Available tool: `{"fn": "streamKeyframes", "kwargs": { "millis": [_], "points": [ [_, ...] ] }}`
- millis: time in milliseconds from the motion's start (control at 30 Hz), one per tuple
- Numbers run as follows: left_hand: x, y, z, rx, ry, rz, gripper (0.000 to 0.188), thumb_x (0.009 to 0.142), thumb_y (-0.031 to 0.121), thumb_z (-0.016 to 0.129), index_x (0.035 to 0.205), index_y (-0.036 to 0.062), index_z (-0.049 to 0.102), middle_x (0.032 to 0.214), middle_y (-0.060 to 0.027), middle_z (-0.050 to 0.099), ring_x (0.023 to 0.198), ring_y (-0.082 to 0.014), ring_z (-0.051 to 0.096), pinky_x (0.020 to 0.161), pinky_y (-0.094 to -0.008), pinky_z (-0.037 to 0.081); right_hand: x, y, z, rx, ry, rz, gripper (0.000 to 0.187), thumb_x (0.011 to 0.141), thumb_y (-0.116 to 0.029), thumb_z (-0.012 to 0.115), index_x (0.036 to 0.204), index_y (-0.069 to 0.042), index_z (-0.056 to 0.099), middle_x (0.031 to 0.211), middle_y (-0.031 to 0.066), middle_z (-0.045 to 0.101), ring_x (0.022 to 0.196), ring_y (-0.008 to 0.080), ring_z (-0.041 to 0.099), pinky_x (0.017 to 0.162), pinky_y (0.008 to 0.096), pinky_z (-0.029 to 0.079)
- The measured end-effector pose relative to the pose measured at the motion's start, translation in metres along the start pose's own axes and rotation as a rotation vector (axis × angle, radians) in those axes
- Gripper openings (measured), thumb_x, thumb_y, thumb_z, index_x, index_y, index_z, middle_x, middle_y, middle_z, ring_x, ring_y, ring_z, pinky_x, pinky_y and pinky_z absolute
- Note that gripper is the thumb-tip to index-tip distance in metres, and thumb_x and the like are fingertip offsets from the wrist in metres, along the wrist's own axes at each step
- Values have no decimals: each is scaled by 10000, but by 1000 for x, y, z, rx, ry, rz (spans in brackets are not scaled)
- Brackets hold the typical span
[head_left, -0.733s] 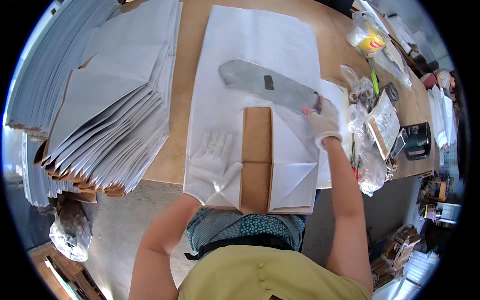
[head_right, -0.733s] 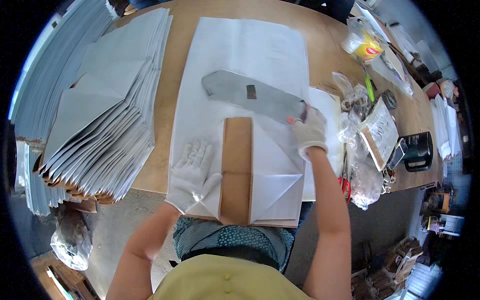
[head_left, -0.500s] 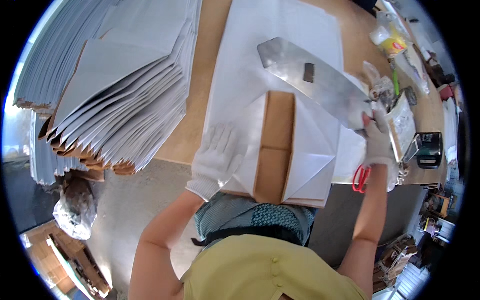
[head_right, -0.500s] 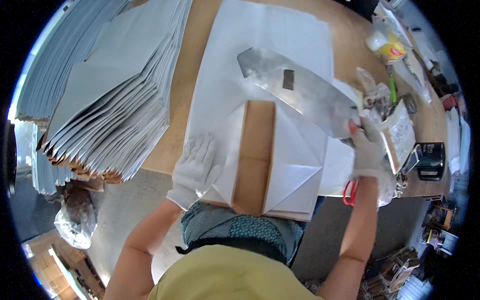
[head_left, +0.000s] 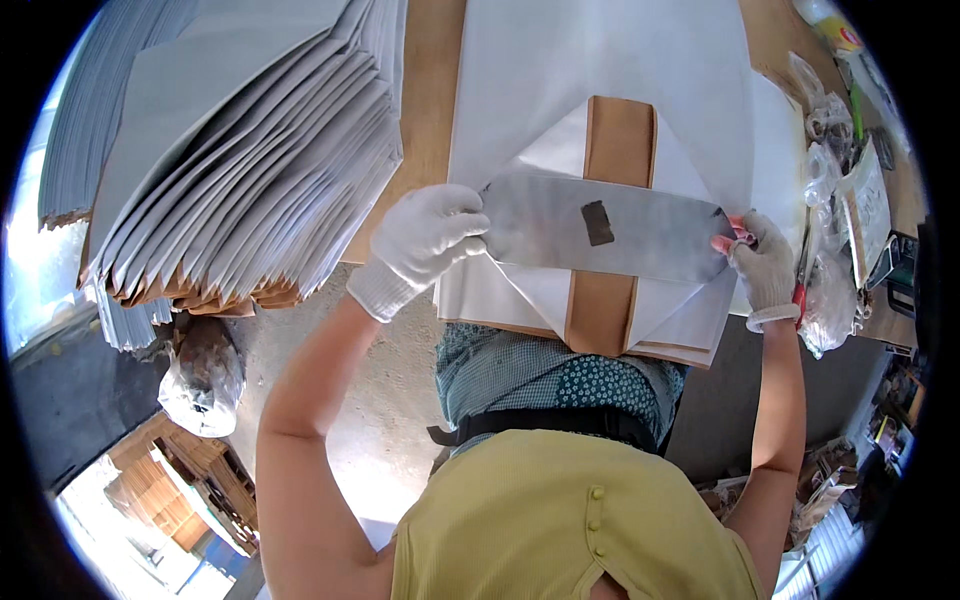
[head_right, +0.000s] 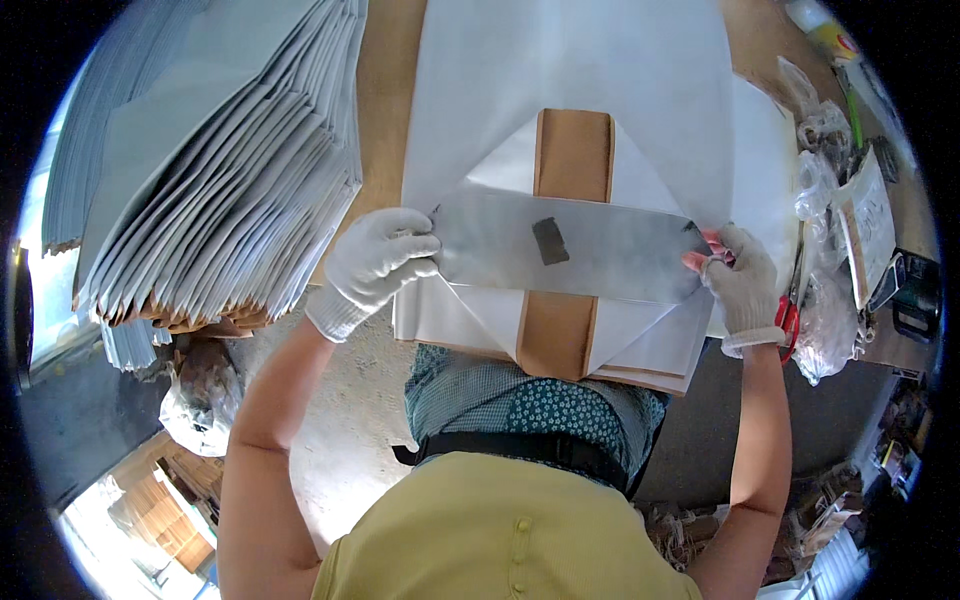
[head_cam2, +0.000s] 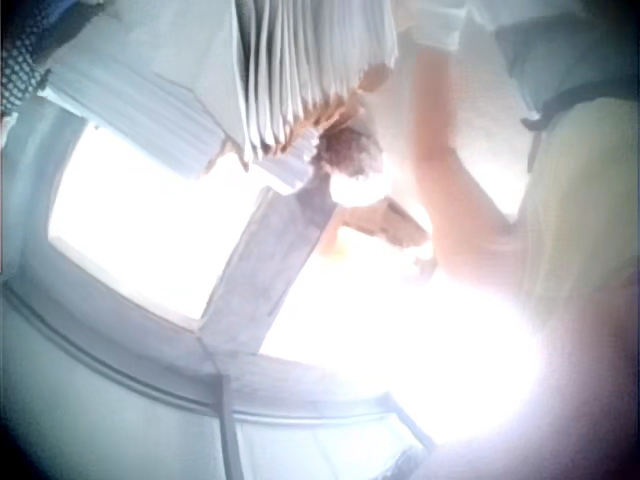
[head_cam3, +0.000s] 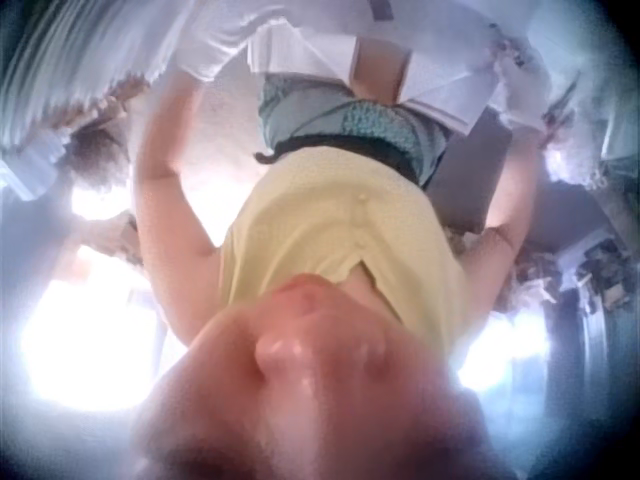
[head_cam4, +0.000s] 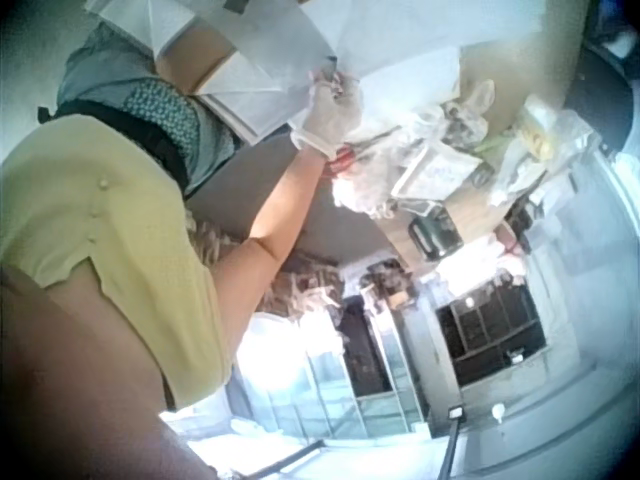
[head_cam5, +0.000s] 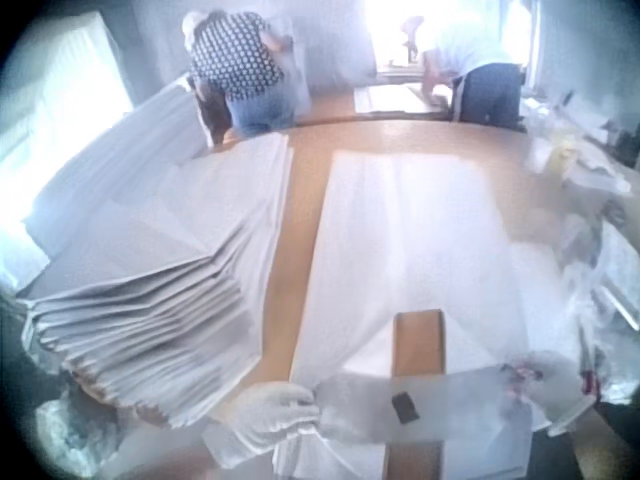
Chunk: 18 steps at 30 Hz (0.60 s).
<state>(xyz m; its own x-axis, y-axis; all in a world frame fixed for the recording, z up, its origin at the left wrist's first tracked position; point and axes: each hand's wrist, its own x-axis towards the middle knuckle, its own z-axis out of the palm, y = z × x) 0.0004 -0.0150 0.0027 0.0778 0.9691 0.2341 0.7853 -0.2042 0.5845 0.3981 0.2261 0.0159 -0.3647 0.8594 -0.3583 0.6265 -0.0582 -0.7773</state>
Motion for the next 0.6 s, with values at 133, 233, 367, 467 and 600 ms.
{"fn": "streamKeyframes", "kwargs": {
  "millis": [133,233,367,467,600],
  "points": [
    [-5,-13,5,-151,14,22,281,758,109,881,970,60,703,977,-101,703,821,-271,699,702,-371,564,0,2,10,-358,80,-111,292,827,-122,826,1065,-6,703,973,103,696,877,229,671,815,367,532],
    [-5,-20,9,-196,-5,47,246,784,78,859,950,59,680,906,-88,678,780,-260,687,674,-367,557,-7,0,17,-585,124,-323,293,802,-151,836,1038,-45,699,926,120,693,890,295,657,823,414,524],
    [6,11,-1,149,-80,134,322,730,91,841,987,40,655,989,-75,660,915,-275,681,775,-398,562,7,-26,10,-846,-4,-514,314,778,-166,835,1045,-82,693,929,127,707,947,337,666,827,457,523],
    [20,50,13,329,-148,145,292,713,154,802,939,55,646,1004,-72,639,958,-287,664,815,-419,545,23,-36,13,-1027,-43,-540,327,779,-167,834,1052,-92,670,960,144,729,993,344,682,854,485,524],
    [23,54,55,498,-216,155,207,733,217,760,855,111,631,927,-52,605,864,-278,630,768,-426,506,52,-66,31,-930,-277,-198,434,759,-142,862,1141,-108,659,1005,143,722,1016,344,684,888,453,522]
  ]
}}
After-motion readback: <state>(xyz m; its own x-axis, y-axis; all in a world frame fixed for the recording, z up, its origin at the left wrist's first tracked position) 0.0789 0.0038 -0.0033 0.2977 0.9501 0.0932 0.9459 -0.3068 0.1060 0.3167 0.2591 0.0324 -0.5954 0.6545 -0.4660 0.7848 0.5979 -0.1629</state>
